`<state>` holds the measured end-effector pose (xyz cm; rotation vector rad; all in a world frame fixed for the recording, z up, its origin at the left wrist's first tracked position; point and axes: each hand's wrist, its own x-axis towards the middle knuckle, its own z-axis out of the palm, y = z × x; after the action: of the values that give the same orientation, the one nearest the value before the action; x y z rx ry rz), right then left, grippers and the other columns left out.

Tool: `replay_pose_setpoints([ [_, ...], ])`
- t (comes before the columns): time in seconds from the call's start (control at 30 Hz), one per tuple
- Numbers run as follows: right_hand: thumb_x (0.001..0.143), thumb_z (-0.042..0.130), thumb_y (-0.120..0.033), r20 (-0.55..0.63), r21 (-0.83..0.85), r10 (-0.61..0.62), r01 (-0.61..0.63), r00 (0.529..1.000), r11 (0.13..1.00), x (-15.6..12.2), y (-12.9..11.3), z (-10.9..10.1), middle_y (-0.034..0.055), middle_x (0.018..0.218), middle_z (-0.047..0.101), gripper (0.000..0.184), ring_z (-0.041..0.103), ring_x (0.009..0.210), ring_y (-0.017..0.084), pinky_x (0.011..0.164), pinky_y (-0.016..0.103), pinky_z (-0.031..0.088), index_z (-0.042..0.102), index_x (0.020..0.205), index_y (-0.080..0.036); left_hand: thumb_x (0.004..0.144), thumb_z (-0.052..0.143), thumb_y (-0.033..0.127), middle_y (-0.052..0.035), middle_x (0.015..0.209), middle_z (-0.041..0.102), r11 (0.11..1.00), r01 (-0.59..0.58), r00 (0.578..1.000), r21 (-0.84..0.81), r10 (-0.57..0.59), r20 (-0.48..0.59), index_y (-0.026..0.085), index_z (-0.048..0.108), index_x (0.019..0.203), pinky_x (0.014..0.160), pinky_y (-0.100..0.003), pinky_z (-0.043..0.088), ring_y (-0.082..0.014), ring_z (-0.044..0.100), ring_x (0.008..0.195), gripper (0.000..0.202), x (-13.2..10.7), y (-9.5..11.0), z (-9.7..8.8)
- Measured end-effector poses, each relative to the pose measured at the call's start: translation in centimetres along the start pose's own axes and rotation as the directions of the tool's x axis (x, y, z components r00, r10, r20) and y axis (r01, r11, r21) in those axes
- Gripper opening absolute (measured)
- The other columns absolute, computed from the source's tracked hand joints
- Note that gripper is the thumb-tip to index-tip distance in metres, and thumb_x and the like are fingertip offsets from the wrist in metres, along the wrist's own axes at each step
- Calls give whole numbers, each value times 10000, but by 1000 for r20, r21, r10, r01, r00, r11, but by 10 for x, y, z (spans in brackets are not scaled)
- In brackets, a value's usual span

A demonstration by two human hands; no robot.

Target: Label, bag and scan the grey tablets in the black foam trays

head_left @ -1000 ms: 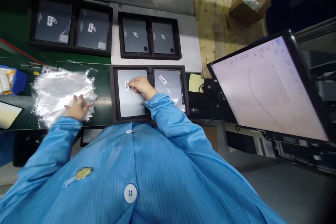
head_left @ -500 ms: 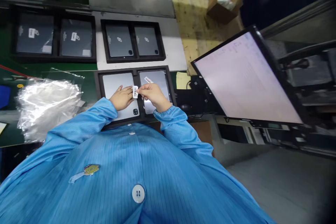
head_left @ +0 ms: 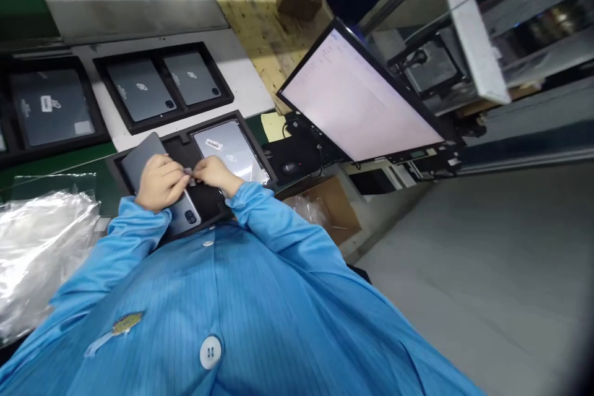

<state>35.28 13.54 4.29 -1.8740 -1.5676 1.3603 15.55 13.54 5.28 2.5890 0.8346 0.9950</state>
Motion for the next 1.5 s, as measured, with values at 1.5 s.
replay_pose_setpoints([
  [1.5, 816, 809, -191, -30, 18, -235, 236, 972, 972, 69, 52, -80, 88, 956, 797, 152, 770, 968, 218, 947, 317, 586, 761, 957, -159, 865, 661, 623, -153, 1241, 699, 222, 780, 174, -585, -975, -138, 211, 487, 944, 732, -365, 642, -227, 722, 910, 454, -8, 123, 95],
])
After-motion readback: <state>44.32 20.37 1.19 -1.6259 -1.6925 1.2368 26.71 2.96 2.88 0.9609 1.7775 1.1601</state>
